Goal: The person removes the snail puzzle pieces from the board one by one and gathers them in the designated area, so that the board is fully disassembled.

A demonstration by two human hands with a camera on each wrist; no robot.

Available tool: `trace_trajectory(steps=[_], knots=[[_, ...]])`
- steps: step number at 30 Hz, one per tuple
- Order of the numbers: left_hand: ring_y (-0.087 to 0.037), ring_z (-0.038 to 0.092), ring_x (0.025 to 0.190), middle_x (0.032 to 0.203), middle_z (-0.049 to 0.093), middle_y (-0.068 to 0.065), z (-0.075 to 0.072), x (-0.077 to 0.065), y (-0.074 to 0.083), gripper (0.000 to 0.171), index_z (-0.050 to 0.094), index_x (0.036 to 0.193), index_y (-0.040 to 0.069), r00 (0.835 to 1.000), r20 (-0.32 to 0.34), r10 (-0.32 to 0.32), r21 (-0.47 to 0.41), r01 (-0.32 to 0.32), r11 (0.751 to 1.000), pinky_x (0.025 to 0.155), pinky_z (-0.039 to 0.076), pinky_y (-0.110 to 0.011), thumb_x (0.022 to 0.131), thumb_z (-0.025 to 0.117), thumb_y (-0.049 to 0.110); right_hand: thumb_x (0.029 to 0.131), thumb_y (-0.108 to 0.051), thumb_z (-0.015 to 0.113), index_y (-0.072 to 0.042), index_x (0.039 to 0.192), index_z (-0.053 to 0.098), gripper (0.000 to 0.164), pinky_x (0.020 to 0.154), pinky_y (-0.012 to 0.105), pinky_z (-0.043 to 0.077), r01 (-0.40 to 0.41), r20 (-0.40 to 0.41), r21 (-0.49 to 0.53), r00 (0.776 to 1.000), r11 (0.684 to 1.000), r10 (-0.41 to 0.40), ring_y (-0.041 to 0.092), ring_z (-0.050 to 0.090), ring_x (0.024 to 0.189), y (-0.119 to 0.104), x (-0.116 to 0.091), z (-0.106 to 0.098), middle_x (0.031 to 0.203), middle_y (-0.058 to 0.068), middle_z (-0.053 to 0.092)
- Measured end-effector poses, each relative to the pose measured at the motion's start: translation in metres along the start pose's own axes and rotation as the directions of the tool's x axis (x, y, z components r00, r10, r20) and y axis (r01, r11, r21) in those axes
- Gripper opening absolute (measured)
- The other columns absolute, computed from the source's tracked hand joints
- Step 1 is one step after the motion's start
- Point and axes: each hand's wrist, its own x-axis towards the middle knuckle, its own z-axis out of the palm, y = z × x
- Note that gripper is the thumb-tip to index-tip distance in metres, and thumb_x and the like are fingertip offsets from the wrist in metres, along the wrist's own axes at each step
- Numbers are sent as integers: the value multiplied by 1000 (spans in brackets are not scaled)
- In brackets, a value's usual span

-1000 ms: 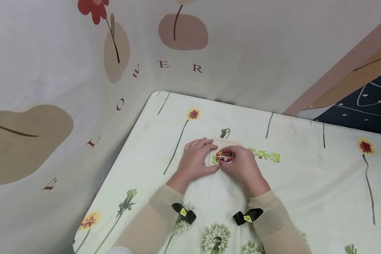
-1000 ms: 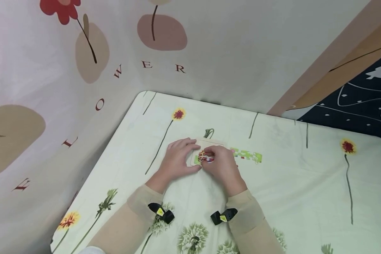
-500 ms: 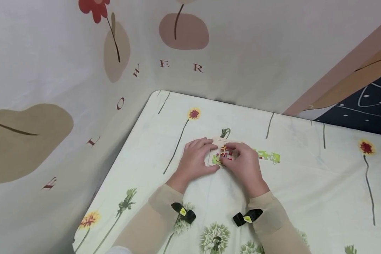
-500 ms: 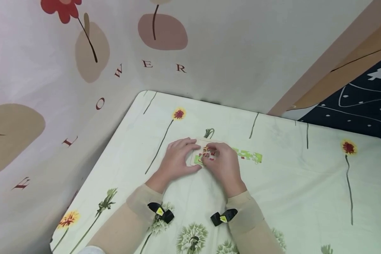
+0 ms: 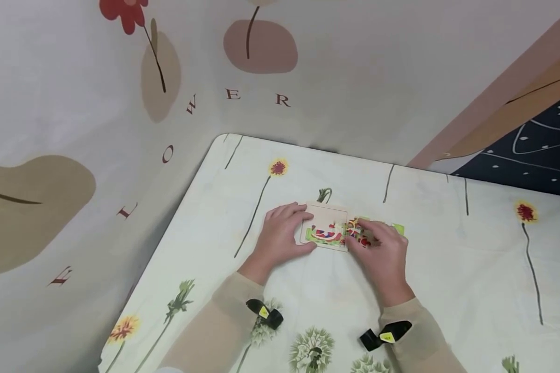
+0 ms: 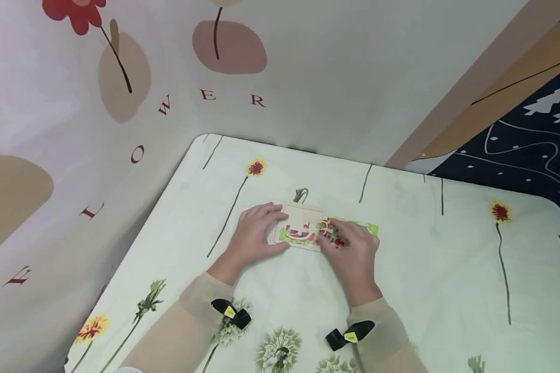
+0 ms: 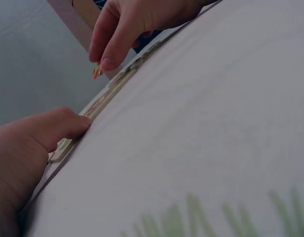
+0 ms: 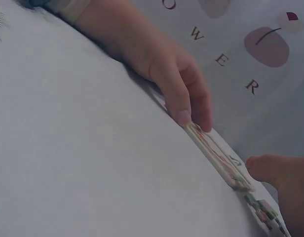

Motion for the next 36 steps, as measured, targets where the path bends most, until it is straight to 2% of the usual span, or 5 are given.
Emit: trace_trajectory(steps=[2,8,19,28,36], knots=[[-24,46,147,154,58,-1,0,0,0,65,71,137,20,1000,5,-2,-7,2,1000,117,34,-53,82,89,50,70,-8,101,-3,114,82,48,82,48,42,-7,-21,2,1000,1000,7,36,72,101,3,-2,-5,110,15,79],[-24,45,147,154,57,0,1,-1,0,64,70,137,20,1000,10,-19,5,19,1000,117,34,-53,83,88,49,67,-2,101,-2,114,82,51,88,50,36,-94,-46,-3,995,996,94,36,70,101,11,-11,-21,112,16,79],[-26,46,146,154,58,-3,-1,-3,0,63,71,135,18,1000,0,-13,-17,13,1000,117,34,-54,82,89,46,70,-1,99,-2,120,81,53,93,50,42,-179,-9,-52,984,983,178,39,67,107,19,-29,-46,116,18,77],[-26,46,146,154,57,-3,1,-2,3,62,71,135,18,1000,3,0,-6,0,1000,117,34,-54,82,89,45,75,-7,97,-3,122,80,51,86,59,30,-209,48,-135,975,969,217,42,62,108,18,-36,-49,120,20,76],[-26,46,147,155,57,-4,2,0,3,85,56,153,14,999,15,-38,-4,38,999,118,33,-53,81,89,47,79,-12,94,-2,122,80,46,85,60,27,-191,50,-150,978,970,201,44,60,109,18,-33,-47,120,21,74]])
